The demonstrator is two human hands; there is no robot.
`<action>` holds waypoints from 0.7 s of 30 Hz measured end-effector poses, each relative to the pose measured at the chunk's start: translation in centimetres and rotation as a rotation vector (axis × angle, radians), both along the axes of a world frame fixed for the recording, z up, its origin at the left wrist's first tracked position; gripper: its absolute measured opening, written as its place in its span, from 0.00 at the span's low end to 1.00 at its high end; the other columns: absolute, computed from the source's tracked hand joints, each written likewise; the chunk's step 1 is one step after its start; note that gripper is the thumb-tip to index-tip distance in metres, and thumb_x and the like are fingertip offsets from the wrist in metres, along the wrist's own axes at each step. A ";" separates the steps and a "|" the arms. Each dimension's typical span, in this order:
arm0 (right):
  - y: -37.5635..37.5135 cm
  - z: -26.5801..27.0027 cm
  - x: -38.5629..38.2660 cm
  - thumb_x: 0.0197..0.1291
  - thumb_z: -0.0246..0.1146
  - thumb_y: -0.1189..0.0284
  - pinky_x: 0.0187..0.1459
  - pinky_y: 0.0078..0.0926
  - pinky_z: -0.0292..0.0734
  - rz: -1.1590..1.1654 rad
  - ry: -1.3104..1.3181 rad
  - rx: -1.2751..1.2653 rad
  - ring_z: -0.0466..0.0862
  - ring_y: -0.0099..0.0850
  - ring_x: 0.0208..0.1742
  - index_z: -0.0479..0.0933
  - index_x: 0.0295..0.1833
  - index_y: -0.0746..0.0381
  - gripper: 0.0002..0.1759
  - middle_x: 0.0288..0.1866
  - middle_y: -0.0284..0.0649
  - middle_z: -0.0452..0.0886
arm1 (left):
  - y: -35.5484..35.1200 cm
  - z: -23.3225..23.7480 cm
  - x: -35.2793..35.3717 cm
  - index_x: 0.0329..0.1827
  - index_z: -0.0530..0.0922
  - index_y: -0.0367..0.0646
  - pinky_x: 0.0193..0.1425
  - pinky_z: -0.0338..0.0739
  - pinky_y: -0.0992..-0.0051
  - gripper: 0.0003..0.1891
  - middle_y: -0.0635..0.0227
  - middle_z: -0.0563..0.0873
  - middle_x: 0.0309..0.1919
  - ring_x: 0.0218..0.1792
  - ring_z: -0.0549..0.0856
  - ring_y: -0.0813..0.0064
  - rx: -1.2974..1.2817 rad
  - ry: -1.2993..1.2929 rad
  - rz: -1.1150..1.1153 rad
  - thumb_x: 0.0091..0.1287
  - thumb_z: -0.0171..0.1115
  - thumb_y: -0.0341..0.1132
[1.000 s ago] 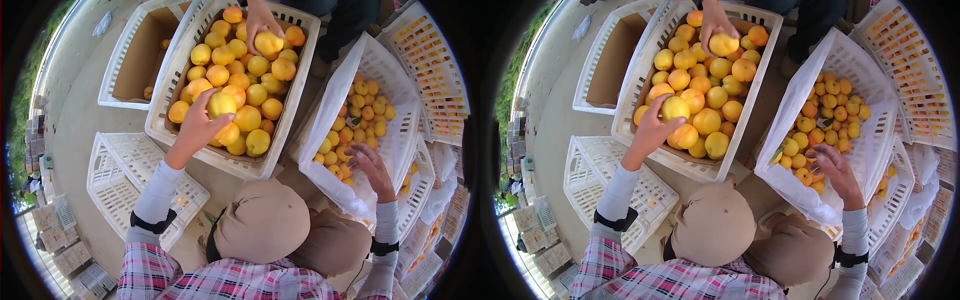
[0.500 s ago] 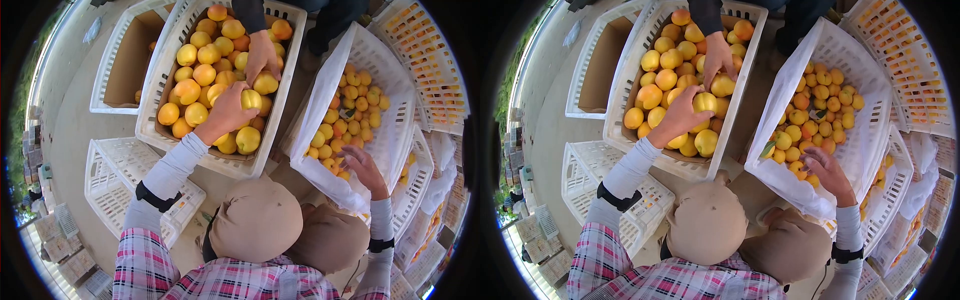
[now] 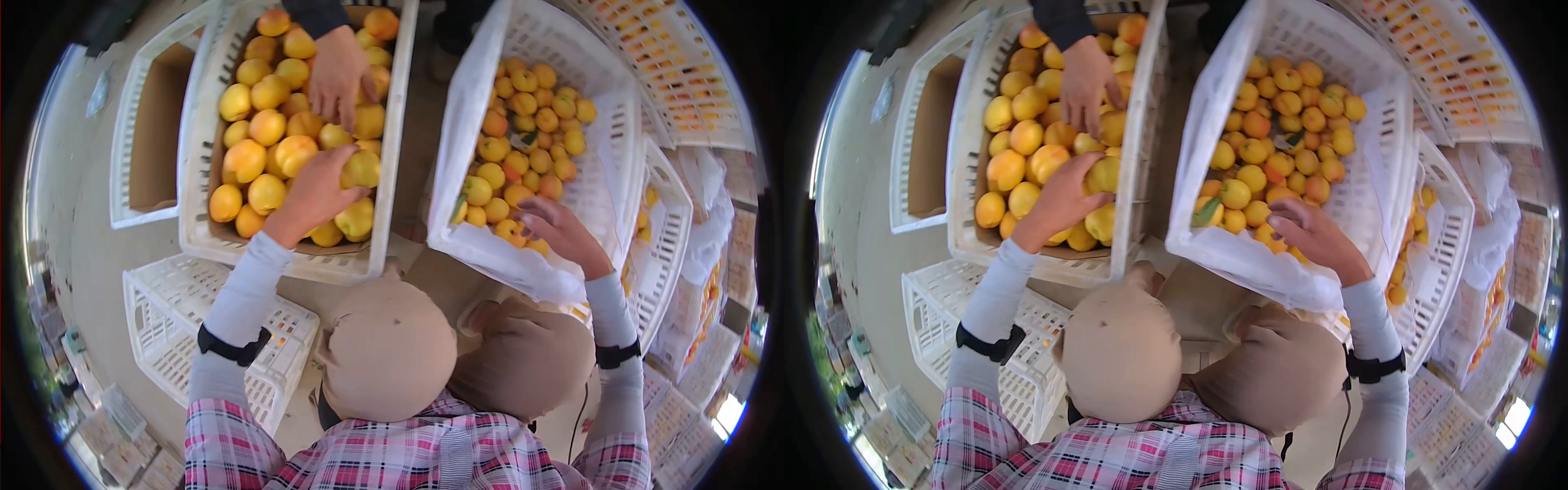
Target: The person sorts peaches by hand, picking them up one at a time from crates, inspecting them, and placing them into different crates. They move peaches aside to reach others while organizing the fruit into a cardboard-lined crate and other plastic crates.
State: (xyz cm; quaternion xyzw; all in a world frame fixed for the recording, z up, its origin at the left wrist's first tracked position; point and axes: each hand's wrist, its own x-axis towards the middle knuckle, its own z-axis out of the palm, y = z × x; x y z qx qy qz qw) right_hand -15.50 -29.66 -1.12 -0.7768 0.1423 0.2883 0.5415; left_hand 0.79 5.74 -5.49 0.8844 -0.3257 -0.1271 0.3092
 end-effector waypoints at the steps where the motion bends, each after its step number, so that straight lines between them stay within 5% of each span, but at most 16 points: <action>1: -0.2 0.0 0.1 0.66 0.56 0.62 0.46 0.25 0.77 0.020 0.005 -0.020 0.82 0.29 0.44 0.68 0.60 0.71 0.25 0.52 0.46 0.79 | -0.1 0.4 -0.2 0.55 0.72 0.37 0.54 0.73 0.59 0.29 0.48 0.80 0.47 0.50 0.78 0.47 0.040 -0.016 -0.002 0.51 0.71 0.38; 9: -2.5 -3.7 3.7 0.63 0.58 0.61 0.50 0.32 0.76 0.260 -0.083 -0.288 0.82 0.39 0.50 0.71 0.57 0.69 0.25 0.50 0.50 0.80 | -0.7 0.1 -0.5 0.58 0.70 0.37 0.60 0.69 0.61 0.28 0.51 0.78 0.51 0.56 0.75 0.50 0.092 0.035 -0.003 0.56 0.68 0.37; 12: -0.3 -3.2 6.2 0.61 0.59 0.63 0.52 0.35 0.75 0.455 -0.097 -0.350 0.80 0.42 0.52 0.71 0.58 0.68 0.25 0.53 0.52 0.78 | -0.9 1.0 -1.9 0.56 0.72 0.36 0.57 0.71 0.62 0.24 0.53 0.79 0.50 0.52 0.77 0.53 0.020 -0.204 0.011 0.57 0.67 0.34; 17: 3.2 -10.1 7.4 0.55 0.64 0.64 0.51 0.39 0.74 0.603 -0.374 -0.286 0.80 0.47 0.48 0.71 0.57 0.68 0.27 0.48 0.52 0.79 | 0.1 3.3 -3.9 0.47 0.77 0.35 0.39 0.75 0.75 0.12 0.60 0.81 0.42 0.36 0.81 0.70 0.020 0.222 0.254 0.62 0.62 0.28; 21: 6.0 -12.4 7.9 0.45 0.71 0.64 0.49 0.40 0.76 0.802 -0.148 -0.367 0.80 0.48 0.49 0.76 0.52 0.65 0.28 0.47 0.49 0.80 | 1.9 2.7 -4.4 0.46 0.77 0.36 0.37 0.75 0.78 0.09 0.62 0.81 0.40 0.35 0.81 0.74 -0.052 0.110 0.288 0.63 0.61 0.27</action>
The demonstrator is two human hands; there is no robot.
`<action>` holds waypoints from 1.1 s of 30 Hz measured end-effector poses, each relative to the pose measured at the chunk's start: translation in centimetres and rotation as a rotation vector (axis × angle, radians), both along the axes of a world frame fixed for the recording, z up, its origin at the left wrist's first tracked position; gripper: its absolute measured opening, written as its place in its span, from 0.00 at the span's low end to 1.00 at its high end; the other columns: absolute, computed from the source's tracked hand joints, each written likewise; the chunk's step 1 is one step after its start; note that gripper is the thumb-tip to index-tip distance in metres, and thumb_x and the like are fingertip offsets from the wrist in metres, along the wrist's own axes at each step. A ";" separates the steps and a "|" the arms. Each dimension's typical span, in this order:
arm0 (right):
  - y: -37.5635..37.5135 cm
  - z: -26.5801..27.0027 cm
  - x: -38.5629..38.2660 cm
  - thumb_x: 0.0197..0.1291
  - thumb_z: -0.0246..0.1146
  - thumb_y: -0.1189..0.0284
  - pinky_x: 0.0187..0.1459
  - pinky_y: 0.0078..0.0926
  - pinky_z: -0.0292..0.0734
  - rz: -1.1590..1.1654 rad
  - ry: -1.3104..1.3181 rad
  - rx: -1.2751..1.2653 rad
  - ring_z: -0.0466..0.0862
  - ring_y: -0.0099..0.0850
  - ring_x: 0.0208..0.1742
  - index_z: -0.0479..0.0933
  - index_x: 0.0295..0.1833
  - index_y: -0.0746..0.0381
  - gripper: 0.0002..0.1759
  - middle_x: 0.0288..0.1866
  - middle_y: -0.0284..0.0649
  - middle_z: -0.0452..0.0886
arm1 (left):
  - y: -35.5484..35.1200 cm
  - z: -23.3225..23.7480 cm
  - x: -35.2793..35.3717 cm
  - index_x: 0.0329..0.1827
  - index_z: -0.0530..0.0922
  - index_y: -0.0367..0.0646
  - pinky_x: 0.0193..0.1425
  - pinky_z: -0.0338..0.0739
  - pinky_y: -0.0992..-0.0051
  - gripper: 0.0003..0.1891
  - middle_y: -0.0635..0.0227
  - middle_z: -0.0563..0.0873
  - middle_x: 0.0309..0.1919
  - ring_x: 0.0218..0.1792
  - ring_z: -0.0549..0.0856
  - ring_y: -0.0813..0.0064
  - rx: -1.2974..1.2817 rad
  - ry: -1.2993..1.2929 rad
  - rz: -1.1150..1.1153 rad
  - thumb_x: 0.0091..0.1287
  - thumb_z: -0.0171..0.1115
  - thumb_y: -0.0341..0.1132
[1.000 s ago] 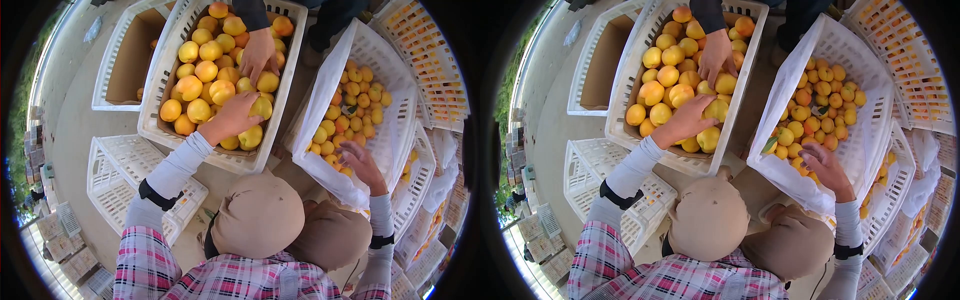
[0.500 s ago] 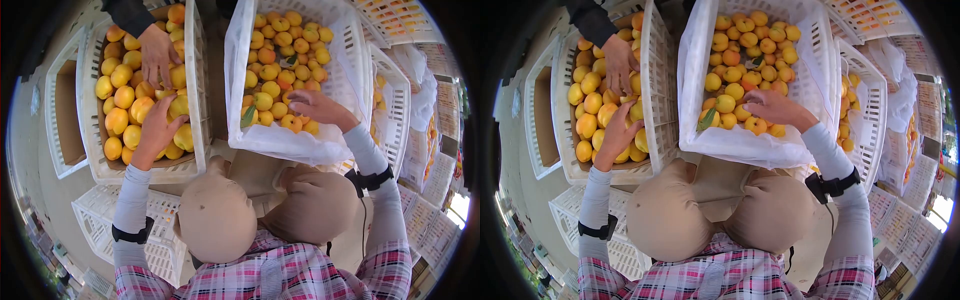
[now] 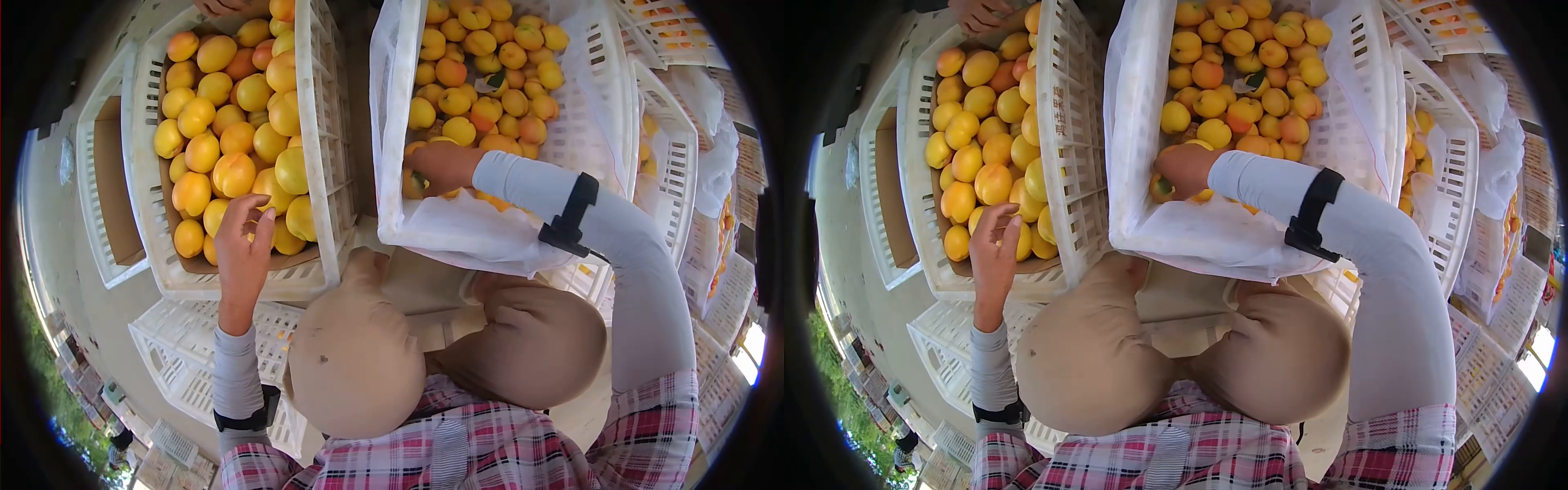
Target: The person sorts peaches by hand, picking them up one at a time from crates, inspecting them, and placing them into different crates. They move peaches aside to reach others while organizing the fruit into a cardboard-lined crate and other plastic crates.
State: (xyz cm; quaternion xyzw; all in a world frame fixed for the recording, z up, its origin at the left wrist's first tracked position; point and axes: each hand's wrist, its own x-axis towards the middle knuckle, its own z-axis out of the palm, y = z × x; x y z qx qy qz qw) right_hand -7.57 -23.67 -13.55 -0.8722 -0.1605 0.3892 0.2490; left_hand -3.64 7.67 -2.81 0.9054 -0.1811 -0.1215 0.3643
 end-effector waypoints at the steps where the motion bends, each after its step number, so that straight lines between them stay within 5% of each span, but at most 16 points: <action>1: 0.3 -0.3 -0.2 0.44 0.71 0.63 0.49 0.40 0.76 -0.008 -0.033 -0.009 0.80 0.48 0.49 0.75 0.53 0.64 0.29 0.47 0.49 0.80 | 0.5 -0.3 0.0 0.46 0.77 0.36 0.38 0.75 0.78 0.09 0.62 0.81 0.40 0.36 0.81 0.74 -0.016 0.043 0.029 0.64 0.60 0.27; 6: -0.9 2.9 0.3 0.43 0.72 0.58 0.49 0.39 0.76 0.081 -0.098 -0.027 0.81 0.47 0.49 0.74 0.55 0.65 0.34 0.47 0.51 0.80 | 0.8 0.1 -0.2 0.47 0.77 0.36 0.40 0.76 0.77 0.09 0.63 0.82 0.40 0.38 0.82 0.75 -0.004 0.090 0.062 0.65 0.59 0.26; 9: -3.5 6.6 -0.4 0.51 0.67 0.51 0.39 0.31 0.77 -0.410 0.265 0.187 0.81 0.35 0.38 0.72 0.54 0.70 0.36 0.43 0.48 0.80 | 1.4 0.4 -0.1 0.48 0.77 0.36 0.42 0.76 0.77 0.10 0.63 0.82 0.40 0.39 0.82 0.75 -0.071 0.053 0.076 0.65 0.58 0.26; 10: -4.8 6.4 -0.8 0.51 0.67 0.51 0.39 0.31 0.77 -0.401 0.253 0.166 0.81 0.35 0.38 0.72 0.54 0.70 0.36 0.43 0.48 0.80 | 1.5 0.4 0.0 0.48 0.77 0.36 0.42 0.76 0.77 0.10 0.63 0.82 0.40 0.38 0.82 0.75 -0.110 0.053 0.093 0.65 0.58 0.25; 12: -6.4 6.7 -1.5 0.60 0.59 0.52 0.30 0.25 0.75 -0.821 0.781 0.712 0.76 0.28 0.24 0.71 0.54 0.69 0.30 0.34 0.46 0.81 | 0.7 0.6 -0.1 0.49 0.77 0.36 0.43 0.77 0.78 0.10 0.63 0.82 0.40 0.38 0.82 0.75 -0.170 0.046 0.113 0.65 0.58 0.25; 13: -6.7 7.7 -1.8 0.64 0.50 0.47 0.30 0.24 0.74 -0.805 0.835 0.828 0.74 0.30 0.23 0.70 0.55 0.67 0.32 0.34 0.49 0.81 | -0.1 1.0 -0.2 0.49 0.77 0.36 0.43 0.77 0.78 0.11 0.63 0.82 0.40 0.38 0.82 0.76 -0.222 0.043 0.103 0.64 0.58 0.25; 16: -5.9 10.0 -2.4 0.65 0.45 0.45 0.32 0.25 0.75 -0.918 0.837 1.061 0.72 0.32 0.21 0.70 0.55 0.68 0.34 0.33 0.52 0.80 | -2.3 2.4 -0.6 0.50 0.76 0.37 0.43 0.77 0.78 0.13 0.62 0.82 0.41 0.37 0.82 0.75 -0.309 0.046 0.048 0.63 0.60 0.25; 20: -3.6 12.5 -1.8 0.67 0.43 0.44 0.27 0.26 0.70 -0.816 0.746 1.082 0.73 0.29 0.24 0.71 0.52 0.65 0.33 0.37 0.49 0.80 | -5.7 4.9 -0.8 0.57 0.74 0.41 0.44 0.77 0.75 0.24 0.62 0.79 0.50 0.41 0.82 0.71 -0.408 0.066 -0.158 0.56 0.67 0.28; 23: -1.2 14.5 -0.7 0.68 0.39 0.44 0.25 0.25 0.73 -0.772 0.760 1.085 0.77 0.31 0.24 0.70 0.54 0.64 0.34 0.37 0.48 0.81 | -7.5 5.9 -1.0 0.65 0.69 0.46 0.64 0.70 0.64 0.38 0.55 0.68 0.63 0.63 0.71 0.56 -0.359 -0.140 -0.367 0.48 0.74 0.34; 27: 3.0 16.9 0.0 0.70 0.32 0.43 0.25 0.26 0.75 -0.850 0.697 0.934 0.78 0.32 0.23 0.66 0.58 0.62 0.35 0.36 0.48 0.81 | -8.7 4.8 -1.9 0.63 0.69 0.45 0.61 0.70 0.63 0.36 0.53 0.68 0.60 0.58 0.72 0.50 -0.490 -0.294 -0.272 0.48 0.73 0.33; 31: 3.6 18.7 0.4 0.69 0.28 0.42 0.30 0.25 0.75 -0.682 0.671 0.769 0.79 0.31 0.24 0.67 0.58 0.67 0.40 0.41 0.48 0.81 | -5.6 4.7 -2.1 0.63 0.67 0.40 0.60 0.73 0.64 0.30 0.56 0.73 0.56 0.58 0.75 0.59 -0.605 -0.046 -0.102 0.59 0.67 0.39; 33: 3.5 19.3 0.1 0.70 0.29 0.42 0.34 0.21 0.74 -0.689 0.577 0.636 0.79 0.29 0.29 0.68 0.58 0.71 0.42 0.42 0.48 0.81 | -2.9 5.0 -2.4 0.65 0.63 0.37 0.59 0.77 0.64 0.27 0.56 0.74 0.57 0.56 0.78 0.61 -1.134 0.833 0.259 0.69 0.55 0.45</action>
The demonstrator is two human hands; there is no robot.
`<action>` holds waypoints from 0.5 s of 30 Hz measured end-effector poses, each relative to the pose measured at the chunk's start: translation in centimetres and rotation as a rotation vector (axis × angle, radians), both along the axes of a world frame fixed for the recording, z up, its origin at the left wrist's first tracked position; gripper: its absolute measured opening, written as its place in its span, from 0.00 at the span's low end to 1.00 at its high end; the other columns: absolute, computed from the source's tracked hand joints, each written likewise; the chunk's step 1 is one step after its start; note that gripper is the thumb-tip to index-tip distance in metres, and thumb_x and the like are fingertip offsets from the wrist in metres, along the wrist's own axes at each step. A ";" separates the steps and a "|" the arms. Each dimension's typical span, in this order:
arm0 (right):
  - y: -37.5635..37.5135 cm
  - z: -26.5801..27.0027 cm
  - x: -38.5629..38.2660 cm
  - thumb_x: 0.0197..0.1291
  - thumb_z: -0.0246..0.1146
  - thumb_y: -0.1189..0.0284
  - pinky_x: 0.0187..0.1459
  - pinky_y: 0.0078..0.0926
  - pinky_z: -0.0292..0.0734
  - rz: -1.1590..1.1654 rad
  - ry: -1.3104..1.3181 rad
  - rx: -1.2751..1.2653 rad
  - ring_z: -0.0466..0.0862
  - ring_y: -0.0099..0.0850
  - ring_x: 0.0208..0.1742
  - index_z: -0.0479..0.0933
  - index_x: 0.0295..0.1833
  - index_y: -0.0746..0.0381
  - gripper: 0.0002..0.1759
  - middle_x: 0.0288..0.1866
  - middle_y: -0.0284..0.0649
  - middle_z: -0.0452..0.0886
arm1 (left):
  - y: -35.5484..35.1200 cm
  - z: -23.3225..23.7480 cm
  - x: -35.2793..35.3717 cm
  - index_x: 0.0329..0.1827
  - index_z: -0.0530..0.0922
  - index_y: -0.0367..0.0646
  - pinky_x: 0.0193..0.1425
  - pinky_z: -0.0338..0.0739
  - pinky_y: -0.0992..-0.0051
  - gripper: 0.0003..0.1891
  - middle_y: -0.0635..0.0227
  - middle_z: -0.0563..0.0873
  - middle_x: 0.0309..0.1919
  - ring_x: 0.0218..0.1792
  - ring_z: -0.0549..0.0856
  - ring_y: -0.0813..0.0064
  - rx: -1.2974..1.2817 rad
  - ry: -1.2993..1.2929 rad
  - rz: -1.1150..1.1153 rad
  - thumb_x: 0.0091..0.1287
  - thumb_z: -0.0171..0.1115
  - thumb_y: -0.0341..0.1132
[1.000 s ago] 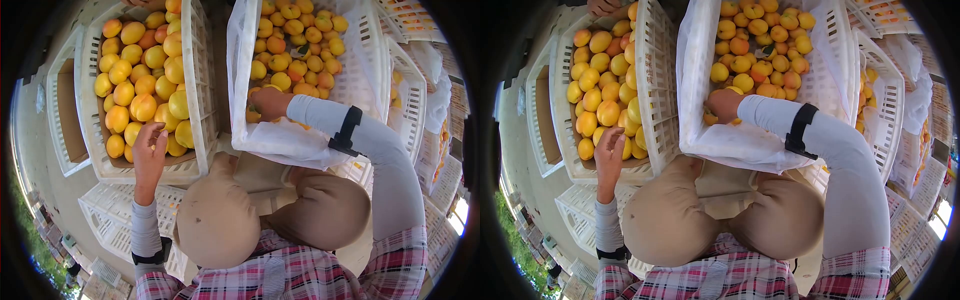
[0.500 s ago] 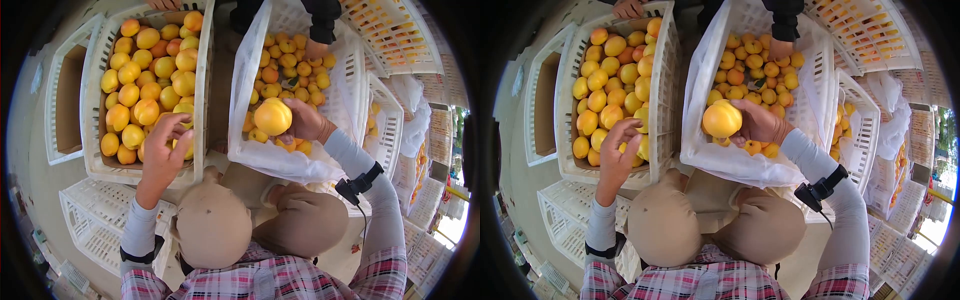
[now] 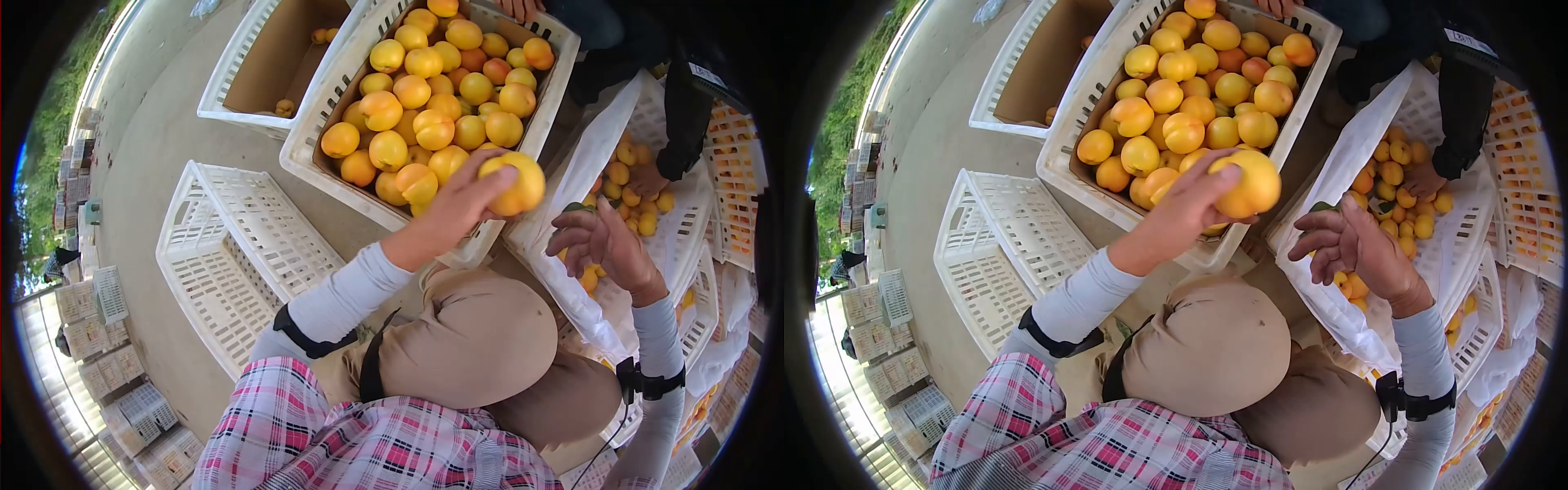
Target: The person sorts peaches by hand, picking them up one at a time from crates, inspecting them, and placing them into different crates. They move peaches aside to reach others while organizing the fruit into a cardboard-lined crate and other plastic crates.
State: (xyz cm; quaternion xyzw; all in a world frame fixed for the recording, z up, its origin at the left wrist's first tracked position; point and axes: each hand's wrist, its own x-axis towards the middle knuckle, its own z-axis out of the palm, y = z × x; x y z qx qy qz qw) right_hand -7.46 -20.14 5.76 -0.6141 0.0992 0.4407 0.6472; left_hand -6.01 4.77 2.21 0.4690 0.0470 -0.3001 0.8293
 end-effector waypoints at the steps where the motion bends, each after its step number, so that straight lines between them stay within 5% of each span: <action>1: -0.3 -0.3 -0.1 0.70 0.29 0.42 0.34 0.21 0.74 -0.007 -0.004 -0.002 0.79 0.29 0.29 0.68 0.58 0.71 0.42 0.42 0.48 0.81 | 1.5 -0.6 0.3 0.65 0.62 0.37 0.58 0.78 0.63 0.26 0.55 0.74 0.57 0.55 0.79 0.60 -0.065 0.033 0.025 0.72 0.51 0.46; 10: -2.8 -3.1 -0.7 0.71 0.40 0.48 0.37 0.19 0.75 -0.129 -0.101 -0.094 0.79 0.25 0.33 0.68 0.58 0.72 0.35 0.43 0.45 0.81 | 9.2 -1.9 1.5 0.66 0.60 0.37 0.60 0.77 0.60 0.27 0.54 0.74 0.59 0.57 0.77 0.57 -0.141 0.082 0.077 0.72 0.51 0.45; 13: -3.3 -3.8 -1.1 0.70 0.43 0.48 0.38 0.19 0.75 -0.102 -0.112 -0.191 0.79 0.25 0.33 0.69 0.58 0.71 0.34 0.44 0.45 0.81 | 10.9 -2.0 2.1 0.68 0.59 0.38 0.62 0.75 0.59 0.30 0.54 0.73 0.59 0.58 0.76 0.58 0.191 -0.009 0.077 0.69 0.57 0.44; 15: -4.4 -4.7 -1.3 0.68 0.46 0.46 0.38 0.20 0.76 -0.098 -0.157 -0.178 0.79 0.25 0.35 0.69 0.59 0.70 0.35 0.44 0.45 0.81 | 12.1 -3.1 2.6 0.69 0.57 0.40 0.64 0.72 0.59 0.34 0.57 0.73 0.60 0.58 0.77 0.60 0.952 -0.513 0.074 0.65 0.62 0.44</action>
